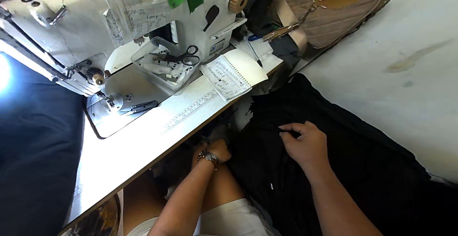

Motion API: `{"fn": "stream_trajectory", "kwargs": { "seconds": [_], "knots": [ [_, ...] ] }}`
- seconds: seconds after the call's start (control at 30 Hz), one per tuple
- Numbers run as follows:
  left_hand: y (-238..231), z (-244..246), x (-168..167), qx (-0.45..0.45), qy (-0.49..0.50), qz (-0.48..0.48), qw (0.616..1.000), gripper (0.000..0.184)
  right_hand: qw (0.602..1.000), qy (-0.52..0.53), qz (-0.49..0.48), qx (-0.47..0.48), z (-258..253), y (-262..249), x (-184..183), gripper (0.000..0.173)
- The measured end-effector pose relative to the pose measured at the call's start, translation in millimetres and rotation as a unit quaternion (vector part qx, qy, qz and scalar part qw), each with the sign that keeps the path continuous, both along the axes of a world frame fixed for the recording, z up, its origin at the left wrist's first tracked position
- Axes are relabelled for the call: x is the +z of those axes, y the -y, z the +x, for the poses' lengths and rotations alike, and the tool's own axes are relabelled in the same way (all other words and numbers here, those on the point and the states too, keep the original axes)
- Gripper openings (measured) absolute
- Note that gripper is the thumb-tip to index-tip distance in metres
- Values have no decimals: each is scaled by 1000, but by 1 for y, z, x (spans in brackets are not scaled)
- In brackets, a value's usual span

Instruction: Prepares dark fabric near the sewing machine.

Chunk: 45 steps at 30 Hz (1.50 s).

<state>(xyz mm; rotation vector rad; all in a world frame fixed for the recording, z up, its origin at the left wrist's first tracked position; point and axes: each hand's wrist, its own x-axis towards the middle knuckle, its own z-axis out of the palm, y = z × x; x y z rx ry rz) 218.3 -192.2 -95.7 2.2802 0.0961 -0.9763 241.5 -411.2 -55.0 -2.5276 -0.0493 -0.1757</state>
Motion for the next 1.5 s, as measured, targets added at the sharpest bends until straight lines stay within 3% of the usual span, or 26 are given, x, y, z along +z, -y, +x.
{"fn": "stream_trajectory", "kwargs": {
  "seconds": [0.07, 0.13, 0.23, 0.33, 0.57, 0.6, 0.7, 0.73, 0.83, 0.93, 1.0, 1.1, 1.2, 1.3, 1.37, 1.43, 1.5],
  "knots": [
    [0, -23, 24, 107, 64, -78, 989, 26, 1000, 6, -5, 10, -1, 1, 0, 13],
    [2, -23, 23, 164, 91, -138, 973, 32, 1000, 6, -7, 16, -2, 2, 1, 12],
    [4, 9, 6, 175, 55, -212, 960, 39, 1000, 14, 3, 17, -3, -2, 2, 11],
    [13, 17, 14, 214, 55, -269, 937, 43, 1000, 12, 10, 20, -6, -9, 6, 10],
    [47, 34, 47, 232, 96, -260, 932, 45, 998, -19, 36, 45, -16, -25, 1, 12],
    [51, 37, 52, 231, 99, -252, 934, 46, 997, -38, 36, 55, -16, -24, 1, 18],
    [58, 38, 66, 222, 102, -269, 932, 45, 988, -144, 2, 62, -16, -19, 4, 64],
    [60, 39, 68, 205, 110, -276, 932, 44, 985, -163, -11, 59, -15, -16, 2, 70],
    [60, 41, 68, 74, 187, -253, 946, 50, 987, -131, 59, 71, -12, 5, -9, 53],
    [58, 58, 52, -101, 306, -191, 927, 95, 963, -167, 197, 82, 0, 36, -3, 46],
    [67, 72, 47, -170, 311, -185, 917, 126, 939, -184, 277, 90, 8, 50, 8, 49],
    [95, 101, 26, -224, 322, -216, 894, 146, 915, -192, 338, 106, 21, 74, 18, 57],
    [122, 119, 17, -267, 306, -249, 879, 131, 890, -203, 394, 106, 26, 95, 19, 63],
    [134, 117, 42, -268, 253, -228, 901, 94, 889, -181, 418, 56, 19, 105, 18, 75],
    [136, 109, 68, -221, 201, -175, 938, 71, 930, -145, 335, 32, 0, 116, 20, 87],
    [138, 109, 62, -140, 193, -161, 958, 62, 972, -104, 213, 2, -41, 130, 14, 112],
    [135, 111, 53, -56, 189, -174, 965, 59, 988, -74, 127, -39, -105, 137, -3, 140]
  ]
}}
